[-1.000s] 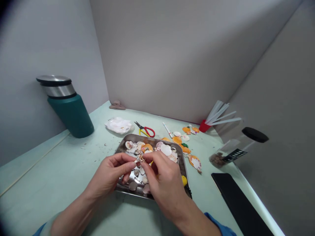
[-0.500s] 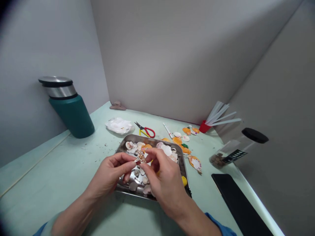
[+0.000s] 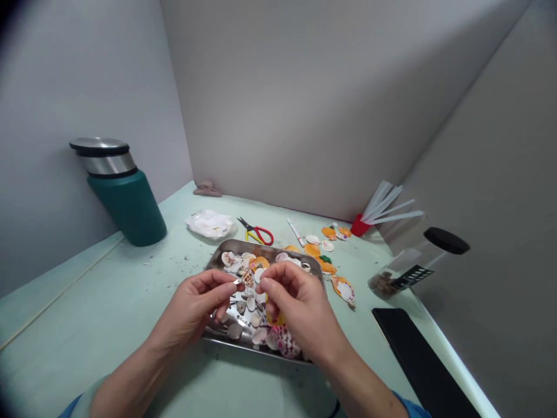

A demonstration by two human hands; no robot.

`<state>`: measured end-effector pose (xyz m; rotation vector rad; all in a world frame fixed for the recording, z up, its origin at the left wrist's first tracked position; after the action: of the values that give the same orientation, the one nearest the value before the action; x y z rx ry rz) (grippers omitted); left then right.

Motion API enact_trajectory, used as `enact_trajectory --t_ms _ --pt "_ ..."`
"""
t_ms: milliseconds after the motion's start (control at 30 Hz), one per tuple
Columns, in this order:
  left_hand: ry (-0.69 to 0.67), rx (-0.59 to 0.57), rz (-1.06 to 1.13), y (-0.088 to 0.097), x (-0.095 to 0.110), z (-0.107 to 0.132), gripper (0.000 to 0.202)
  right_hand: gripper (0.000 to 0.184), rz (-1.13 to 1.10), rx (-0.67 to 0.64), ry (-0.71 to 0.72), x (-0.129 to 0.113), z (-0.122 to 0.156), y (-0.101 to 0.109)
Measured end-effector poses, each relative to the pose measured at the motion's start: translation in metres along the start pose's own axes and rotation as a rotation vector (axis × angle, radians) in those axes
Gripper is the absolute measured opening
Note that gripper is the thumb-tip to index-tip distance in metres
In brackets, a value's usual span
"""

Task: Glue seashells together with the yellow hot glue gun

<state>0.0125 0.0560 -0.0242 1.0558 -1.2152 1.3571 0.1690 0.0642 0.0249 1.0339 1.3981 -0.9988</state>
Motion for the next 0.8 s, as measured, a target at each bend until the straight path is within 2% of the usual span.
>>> enact_trajectory --t_ms 100,233,300,433,533,667,800 --pt "0.007 0.007 0.013 0.0 0.0 0.0 0.018 0.019 -0.264 -0.07 -0.14 0.01 -0.003 -0.005" --pt "0.015 0.01 0.0 0.0 0.0 0.0 0.018 0.018 -0.462 -0.107 -0.209 0.015 -0.005 -0.006" --pt "0.02 0.011 -0.007 0.001 0.0 0.0 0.019 0.018 -0.456 -0.096 -0.185 0.015 -0.006 -0.004" --pt "0.015 0.013 0.0 0.001 0.0 0.001 0.019 0.018 -0.208 -0.011 -0.049 0.008 -0.005 0.001" --pt "0.02 0.013 0.003 0.001 0.0 0.001 0.02 0.018 -0.124 0.026 -0.035 0.008 -0.003 0.002" --pt "0.027 0.014 -0.008 0.0 0.0 0.001 0.019 0.019 -0.232 -0.036 -0.074 0.011 -0.003 -0.002" --pt "0.03 0.007 -0.006 0.0 -0.001 0.001 0.019 0.024 -0.443 -0.102 -0.175 0.014 -0.003 -0.009"
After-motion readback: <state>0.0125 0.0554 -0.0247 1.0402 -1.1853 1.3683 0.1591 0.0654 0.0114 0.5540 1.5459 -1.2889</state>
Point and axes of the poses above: each hand's wrist, its own z-axis away from the middle knuckle, its own y-axis out of the back of the hand, x = y × z, the point moved 7 cm from there along -z, towards the middle knuckle, and after that the axes turned 12 degrees about -z, right-handed, at the moved point
